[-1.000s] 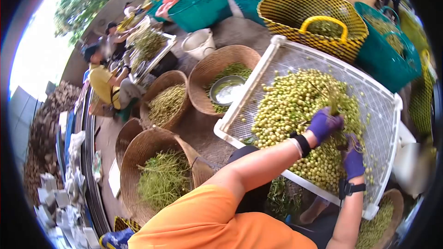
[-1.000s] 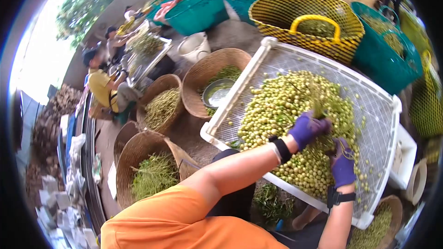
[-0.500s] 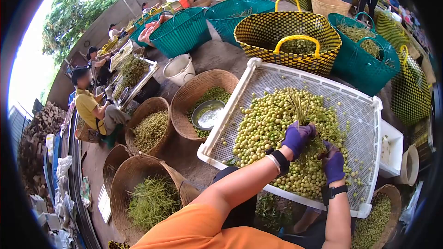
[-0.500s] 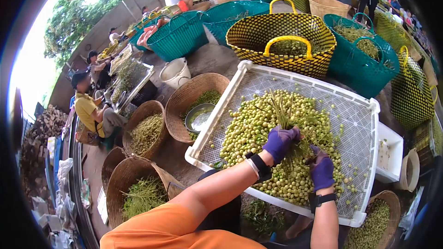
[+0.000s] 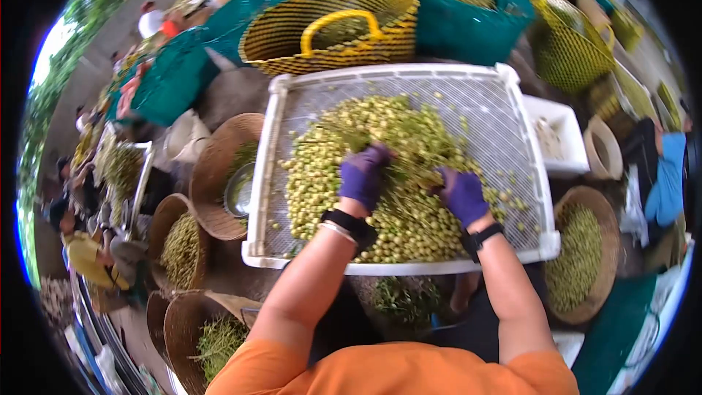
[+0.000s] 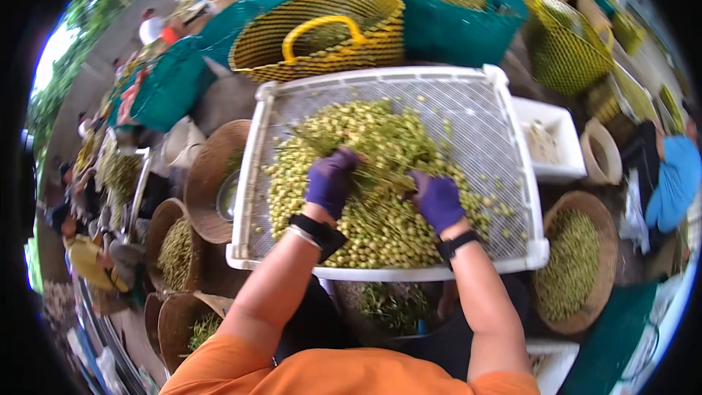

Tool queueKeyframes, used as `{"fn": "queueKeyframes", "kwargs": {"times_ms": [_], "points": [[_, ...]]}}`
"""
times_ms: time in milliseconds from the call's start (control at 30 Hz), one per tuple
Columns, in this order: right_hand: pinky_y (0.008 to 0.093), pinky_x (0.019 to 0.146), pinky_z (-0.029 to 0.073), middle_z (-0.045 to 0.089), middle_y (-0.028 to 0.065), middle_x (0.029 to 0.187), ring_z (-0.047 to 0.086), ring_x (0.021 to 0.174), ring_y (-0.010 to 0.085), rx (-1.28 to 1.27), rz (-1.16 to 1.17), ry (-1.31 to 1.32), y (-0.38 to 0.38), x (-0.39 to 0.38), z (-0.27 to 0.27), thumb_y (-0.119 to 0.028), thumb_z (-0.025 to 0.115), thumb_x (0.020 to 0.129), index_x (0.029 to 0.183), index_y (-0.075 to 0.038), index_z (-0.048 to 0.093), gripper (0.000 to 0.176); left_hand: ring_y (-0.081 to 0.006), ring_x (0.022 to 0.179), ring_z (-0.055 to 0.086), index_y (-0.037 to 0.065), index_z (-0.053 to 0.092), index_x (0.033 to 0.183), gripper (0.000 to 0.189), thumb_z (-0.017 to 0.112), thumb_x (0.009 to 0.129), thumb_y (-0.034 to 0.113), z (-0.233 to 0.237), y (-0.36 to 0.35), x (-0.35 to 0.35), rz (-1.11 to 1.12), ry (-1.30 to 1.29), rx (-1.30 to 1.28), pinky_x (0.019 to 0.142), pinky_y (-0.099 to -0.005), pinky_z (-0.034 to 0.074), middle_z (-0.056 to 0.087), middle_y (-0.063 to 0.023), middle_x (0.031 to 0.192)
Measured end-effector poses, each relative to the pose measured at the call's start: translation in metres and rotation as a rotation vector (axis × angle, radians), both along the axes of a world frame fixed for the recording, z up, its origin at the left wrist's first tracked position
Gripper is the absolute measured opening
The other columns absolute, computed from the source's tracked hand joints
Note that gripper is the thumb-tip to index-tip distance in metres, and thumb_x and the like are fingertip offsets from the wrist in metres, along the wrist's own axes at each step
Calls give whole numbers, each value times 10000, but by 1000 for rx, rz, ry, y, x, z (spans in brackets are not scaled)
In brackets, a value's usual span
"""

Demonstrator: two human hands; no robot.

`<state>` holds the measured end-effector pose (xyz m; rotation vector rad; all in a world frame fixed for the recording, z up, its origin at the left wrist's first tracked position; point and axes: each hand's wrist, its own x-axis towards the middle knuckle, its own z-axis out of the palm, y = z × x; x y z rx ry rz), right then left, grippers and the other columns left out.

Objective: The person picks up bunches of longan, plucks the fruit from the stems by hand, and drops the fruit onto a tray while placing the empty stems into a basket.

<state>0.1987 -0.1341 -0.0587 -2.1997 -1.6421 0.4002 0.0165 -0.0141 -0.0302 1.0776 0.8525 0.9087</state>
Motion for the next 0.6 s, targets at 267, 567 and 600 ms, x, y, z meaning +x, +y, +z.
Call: {"fn": "queueKeyframes", "kwargs": {"times_ms": [267,567,600], "points": [[385,759,522,482,149,1317,639,913,271,329,229,1205,-2,10,4,-145,682,805,1347,-112,432,598,-200,813,539,60,503,730,194,501,857,206,5,14,-5,-228,-192,8,792,-336,451,480,-35,744],[348,631,493,647,136,877,639,798,273,452,327,-292,8,-8,-5,-34,563,739,1024,-65,620,292,-122,713,606,9,637,829,151,561,873,131,17,-15,1,-299,308,409,673,-276,506,652,-35,791],[348,631,493,647,136,877,639,798,273,448,326,-290,5,-8,-3,-34,563,739,1024,-65,620,292,-120,717,614,1,650,837,158,595,863,147,17,-14,-1,-327,427,436,674,-275,514,662,-37,791]]}}
